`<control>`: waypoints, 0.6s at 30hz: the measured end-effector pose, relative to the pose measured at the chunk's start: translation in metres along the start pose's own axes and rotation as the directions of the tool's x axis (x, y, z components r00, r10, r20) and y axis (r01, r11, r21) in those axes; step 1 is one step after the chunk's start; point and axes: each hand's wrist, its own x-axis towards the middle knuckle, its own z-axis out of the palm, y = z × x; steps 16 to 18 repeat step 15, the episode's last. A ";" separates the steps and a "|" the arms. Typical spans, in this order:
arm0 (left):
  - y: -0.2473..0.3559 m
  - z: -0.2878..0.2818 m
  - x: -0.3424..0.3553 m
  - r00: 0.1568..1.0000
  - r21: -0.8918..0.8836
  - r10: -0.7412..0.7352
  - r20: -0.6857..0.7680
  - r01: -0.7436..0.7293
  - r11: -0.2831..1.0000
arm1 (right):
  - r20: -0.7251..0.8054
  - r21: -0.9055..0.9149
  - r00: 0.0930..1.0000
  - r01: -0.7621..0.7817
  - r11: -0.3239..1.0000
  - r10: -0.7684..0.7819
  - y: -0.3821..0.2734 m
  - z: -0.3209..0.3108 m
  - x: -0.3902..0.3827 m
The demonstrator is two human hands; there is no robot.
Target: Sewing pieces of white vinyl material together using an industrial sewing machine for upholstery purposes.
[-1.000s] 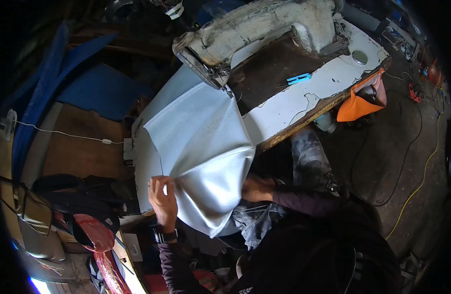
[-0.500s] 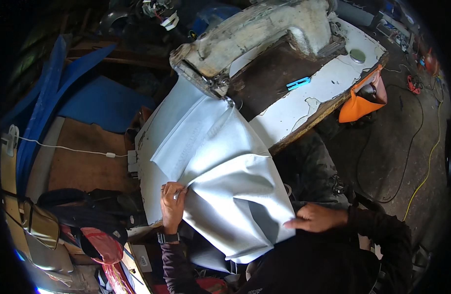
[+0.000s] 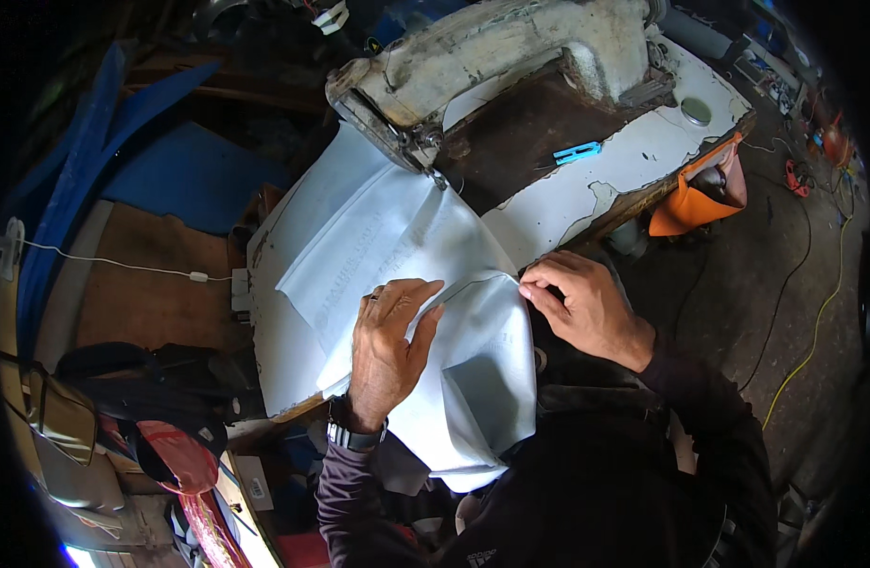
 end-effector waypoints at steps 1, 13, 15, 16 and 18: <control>0.004 0.000 -0.002 1.000 -0.015 -0.025 -0.005 0.025 1.000 | 0.003 0.001 1.000 -0.002 1.000 0.002 0.002 0.000 0.001; 0.001 0.046 0.033 0.997 -0.257 -0.062 0.037 0.070 0.964 | -0.053 -0.229 0.984 0.153 0.961 -0.169 0.006 0.014 0.008; 0.002 0.052 0.032 0.975 0.002 0.168 -0.145 -0.169 0.986 | 0.045 -0.427 0.955 0.285 0.858 -0.295 0.008 0.010 0.009; 0.002 0.052 0.032 0.975 0.002 0.168 -0.145 -0.169 0.986 | 0.045 -0.427 0.955 0.285 0.858 -0.295 0.008 0.010 0.009; 0.002 0.052 0.032 0.975 0.002 0.168 -0.145 -0.169 0.986 | 0.045 -0.427 0.955 0.285 0.858 -0.295 0.008 0.010 0.009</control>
